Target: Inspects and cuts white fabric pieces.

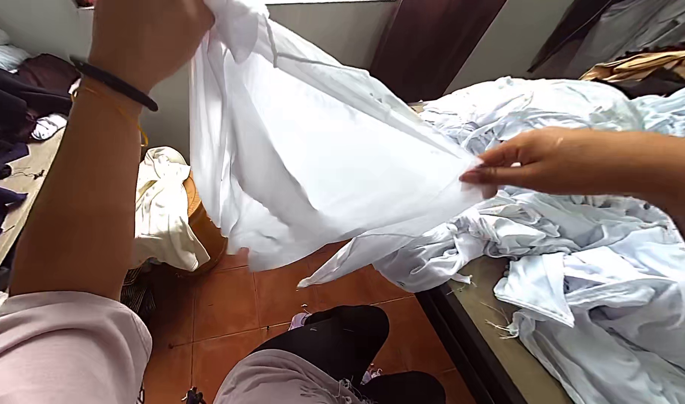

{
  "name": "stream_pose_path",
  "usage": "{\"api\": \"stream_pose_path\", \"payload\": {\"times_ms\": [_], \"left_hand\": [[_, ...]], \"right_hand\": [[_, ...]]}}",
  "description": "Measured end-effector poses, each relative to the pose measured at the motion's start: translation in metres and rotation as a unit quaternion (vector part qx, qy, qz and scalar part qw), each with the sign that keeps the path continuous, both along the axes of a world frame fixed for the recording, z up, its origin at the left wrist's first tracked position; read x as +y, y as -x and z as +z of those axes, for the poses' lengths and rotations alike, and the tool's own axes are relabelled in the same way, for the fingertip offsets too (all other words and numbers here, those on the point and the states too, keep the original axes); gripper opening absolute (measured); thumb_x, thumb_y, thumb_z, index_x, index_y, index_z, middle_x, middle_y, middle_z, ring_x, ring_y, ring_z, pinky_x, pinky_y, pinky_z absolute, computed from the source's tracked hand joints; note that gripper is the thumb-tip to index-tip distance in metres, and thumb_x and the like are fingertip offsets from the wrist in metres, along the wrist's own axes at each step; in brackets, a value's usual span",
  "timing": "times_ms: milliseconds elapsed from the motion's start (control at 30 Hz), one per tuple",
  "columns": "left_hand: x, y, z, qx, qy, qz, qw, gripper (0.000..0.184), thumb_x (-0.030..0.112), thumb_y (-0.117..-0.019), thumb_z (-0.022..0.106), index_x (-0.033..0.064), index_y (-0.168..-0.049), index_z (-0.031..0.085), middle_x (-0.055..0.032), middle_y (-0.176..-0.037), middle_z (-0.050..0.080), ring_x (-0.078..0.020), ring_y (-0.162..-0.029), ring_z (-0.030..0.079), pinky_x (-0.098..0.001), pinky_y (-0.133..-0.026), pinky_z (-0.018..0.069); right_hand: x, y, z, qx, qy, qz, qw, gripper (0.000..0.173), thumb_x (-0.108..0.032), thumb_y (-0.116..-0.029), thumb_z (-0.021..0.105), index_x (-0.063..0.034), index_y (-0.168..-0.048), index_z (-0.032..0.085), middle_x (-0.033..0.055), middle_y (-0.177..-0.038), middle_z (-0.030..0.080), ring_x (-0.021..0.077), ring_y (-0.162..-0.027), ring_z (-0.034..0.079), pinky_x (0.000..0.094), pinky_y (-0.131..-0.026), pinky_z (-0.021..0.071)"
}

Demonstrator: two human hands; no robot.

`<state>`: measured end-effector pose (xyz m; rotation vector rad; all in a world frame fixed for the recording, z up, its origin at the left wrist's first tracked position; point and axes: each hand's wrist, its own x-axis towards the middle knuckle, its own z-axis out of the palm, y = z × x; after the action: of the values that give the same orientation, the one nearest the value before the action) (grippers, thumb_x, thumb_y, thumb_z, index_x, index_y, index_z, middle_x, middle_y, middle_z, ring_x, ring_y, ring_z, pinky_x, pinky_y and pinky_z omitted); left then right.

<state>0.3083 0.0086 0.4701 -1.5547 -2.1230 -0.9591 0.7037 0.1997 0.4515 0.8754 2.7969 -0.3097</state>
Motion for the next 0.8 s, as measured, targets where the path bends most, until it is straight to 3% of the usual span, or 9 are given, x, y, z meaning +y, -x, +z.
{"api": "stream_pose_path", "payload": {"times_ms": [67,100,167,267,367,500,633,733,800], "left_hand": [[-0.005,0.011,-0.008,-0.016,0.006,-0.021,1.000,0.022,0.020,-0.0911,0.060,-0.0005,-0.097,0.067,-0.0113,-0.085,0.062,-0.0173,-0.076,0.057,-0.0442,-0.071,0.0465],[-0.009,0.016,-0.012,-0.025,0.009,-0.040,0.999,0.023,0.019,-0.0916,0.061,0.0013,-0.103,0.069,-0.0080,-0.090,0.064,-0.0096,-0.077,0.056,-0.0348,-0.073,0.0484],[-0.018,0.025,-0.022,-0.057,0.003,-0.085,0.995,0.022,0.015,-0.0913,0.063,0.0021,-0.107,0.071,-0.0016,-0.089,0.065,0.0043,-0.069,0.054,-0.0175,-0.066,0.0480],[-0.031,0.030,-0.039,-0.153,-0.007,-0.164,0.975,0.014,0.003,-0.0881,0.065,0.0030,-0.101,0.070,0.0090,-0.078,0.065,0.0121,-0.058,0.053,-0.0082,-0.056,0.0469],[-0.035,0.033,-0.058,-0.227,0.009,-0.242,0.943,0.015,-0.001,-0.0856,0.064,0.0088,-0.095,0.070,0.0156,-0.075,0.068,0.0115,-0.058,0.057,-0.0089,-0.055,0.0502],[-0.027,0.025,-0.085,-0.274,0.034,-0.339,0.899,0.021,0.002,-0.0834,0.064,0.0074,-0.102,0.072,0.0117,-0.079,0.071,0.0075,-0.059,0.059,-0.0122,-0.053,0.0499],[-0.009,-0.010,-0.096,-0.361,0.050,-0.504,0.783,0.031,0.002,-0.0866,0.064,0.0095,-0.115,0.073,0.0048,-0.093,0.075,0.0015,-0.061,0.061,-0.0153,-0.051,0.0503],[0.015,-0.053,-0.097,-0.361,0.057,-0.638,0.678,0.032,0.027,-0.0955,0.072,0.0126,-0.124,0.071,0.0053,-0.109,0.074,0.0014,-0.080,0.067,-0.0159,-0.068,0.0565],[0.037,-0.091,-0.098,-0.370,0.047,-0.690,0.620,0.030,0.033,-0.0988,0.069,0.0124,-0.121,0.071,0.0060,-0.105,0.074,0.0045,-0.075,0.064,-0.0115,-0.062,0.0521]], "right_hand": [[-0.001,0.004,0.007,0.059,-0.096,0.030,0.993,0.035,-0.020,-0.1056,0.056,-0.0094,-0.073,0.065,0.0045,-0.059,0.057,0.0208,-0.056,0.057,0.0475,-0.053,0.0429],[-0.003,0.008,0.008,0.095,-0.124,0.052,0.986,0.037,-0.021,-0.1052,0.055,-0.0105,-0.070,0.060,0.0031,-0.056,0.051,0.0194,-0.053,0.053,0.0453,-0.050,0.0381],[-0.010,0.017,0.010,0.186,-0.121,0.086,0.971,0.034,-0.025,-0.1044,0.052,-0.0147,-0.072,0.058,-0.0047,-0.057,0.048,0.0068,-0.051,0.046,0.0321,-0.049,0.0352],[-0.020,0.034,0.009,0.359,0.010,0.135,0.924,0.024,-0.022,-0.1060,0.050,-0.0170,-0.090,0.067,-0.0177,-0.073,0.059,-0.0134,-0.065,0.054,0.0081,-0.061,0.0481],[-0.025,0.054,0.007,0.473,0.151,0.179,0.849,0.021,-0.025,-0.1079,0.050,-0.0249,-0.098,0.069,-0.0209,-0.088,0.069,-0.0079,-0.081,0.065,0.0137,-0.076,0.0571],[-0.041,0.067,0.010,0.521,0.196,0.194,0.807,0.021,-0.025,-0.1081,0.050,-0.0265,-0.097,0.068,-0.0213,-0.087,0.069,-0.0079,-0.080,0.066,0.0113,-0.074,0.0571],[-0.057,0.052,0.003,0.465,0.108,0.253,0.842,0.023,-0.032,-0.1092,0.048,-0.0221,-0.098,0.066,-0.0203,-0.083,0.062,-0.0111,-0.073,0.059,0.0064,-0.064,0.0507],[-0.078,0.021,-0.010,0.410,0.071,0.216,0.883,0.022,-0.026,-0.1060,0.052,-0.0162,-0.094,0.068,-0.0162,-0.075,0.061,-0.0107,-0.066,0.055,0.0056,-0.057,0.0466],[-0.086,-0.007,-0.020,0.399,0.081,0.158,0.899,0.017,-0.025,-0.1031,0.056,-0.0151,-0.096,0.069,-0.0144,-0.070,0.059,-0.0079,-0.058,0.053,0.0076,-0.049,0.0441]]}}
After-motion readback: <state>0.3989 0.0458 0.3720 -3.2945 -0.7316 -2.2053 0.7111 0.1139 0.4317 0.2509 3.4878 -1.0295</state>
